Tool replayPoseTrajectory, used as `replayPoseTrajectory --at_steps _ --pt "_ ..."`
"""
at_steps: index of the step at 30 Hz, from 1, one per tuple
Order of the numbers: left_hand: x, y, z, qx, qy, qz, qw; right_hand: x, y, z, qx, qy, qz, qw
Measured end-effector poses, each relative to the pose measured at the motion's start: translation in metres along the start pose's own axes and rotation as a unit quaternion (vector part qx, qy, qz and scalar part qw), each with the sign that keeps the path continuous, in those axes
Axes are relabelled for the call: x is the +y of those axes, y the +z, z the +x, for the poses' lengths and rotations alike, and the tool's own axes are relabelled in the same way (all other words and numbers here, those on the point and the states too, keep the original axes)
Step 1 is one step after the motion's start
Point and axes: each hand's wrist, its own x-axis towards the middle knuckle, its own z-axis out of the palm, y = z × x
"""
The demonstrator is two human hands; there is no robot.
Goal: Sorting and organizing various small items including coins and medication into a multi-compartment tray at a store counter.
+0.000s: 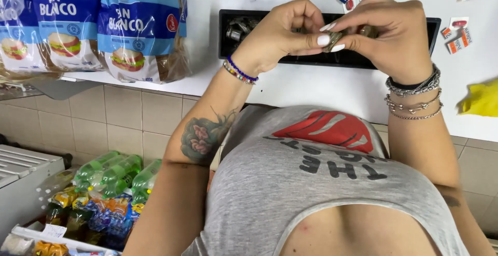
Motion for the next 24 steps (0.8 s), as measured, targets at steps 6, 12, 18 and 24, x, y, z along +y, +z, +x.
replayPoseTrajectory --at_steps 6,12,18,24 --pt "0.016 -0.01 0.015 -0.162 -0.069 -0.029 0.984 0.005 -0.009 0.013 -0.055 -0.042 0.052 0.996" --pt "0.015 -0.005 0.025 -0.127 -0.069 -0.024 0.989 -0.007 -0.013 0.01 -0.047 -0.035 -0.018 0.998" --pt "0.003 -0.003 0.022 -0.019 -0.037 -0.096 0.994 -0.015 0.005 -0.002 0.054 -0.116 -0.12 0.985" --pt "0.009 0.012 0.013 0.043 -0.075 -0.068 0.994 -0.012 0.025 0.0 0.144 -0.195 -0.175 0.954"
